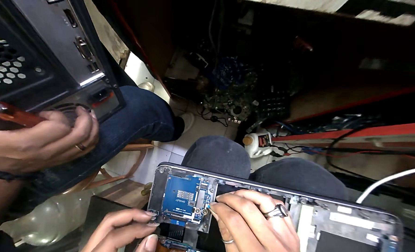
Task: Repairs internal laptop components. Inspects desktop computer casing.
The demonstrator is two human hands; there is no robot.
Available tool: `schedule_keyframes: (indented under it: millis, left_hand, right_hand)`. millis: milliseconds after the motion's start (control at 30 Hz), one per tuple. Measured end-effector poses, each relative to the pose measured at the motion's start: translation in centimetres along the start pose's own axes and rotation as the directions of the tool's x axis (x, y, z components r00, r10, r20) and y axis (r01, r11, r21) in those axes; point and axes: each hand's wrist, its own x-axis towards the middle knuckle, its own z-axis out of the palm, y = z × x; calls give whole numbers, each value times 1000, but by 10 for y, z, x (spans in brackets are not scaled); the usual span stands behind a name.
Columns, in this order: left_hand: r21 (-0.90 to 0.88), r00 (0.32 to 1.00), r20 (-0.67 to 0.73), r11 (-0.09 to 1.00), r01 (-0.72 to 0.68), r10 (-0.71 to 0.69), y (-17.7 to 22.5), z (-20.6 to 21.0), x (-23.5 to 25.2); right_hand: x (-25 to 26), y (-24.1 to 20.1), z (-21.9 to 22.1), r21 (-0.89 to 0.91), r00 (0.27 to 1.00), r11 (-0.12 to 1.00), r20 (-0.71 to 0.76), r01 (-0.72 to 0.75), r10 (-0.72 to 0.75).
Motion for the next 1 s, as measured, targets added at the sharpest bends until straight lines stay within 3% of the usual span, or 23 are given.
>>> schedule_keyframes:
  millis: [1000]
  left_hand:
    - [-20,1000,-7,1000,-3,3,-1,0,-1]
  right_hand:
    - [-1,0,5,1,999,1000,-33,-18,18]
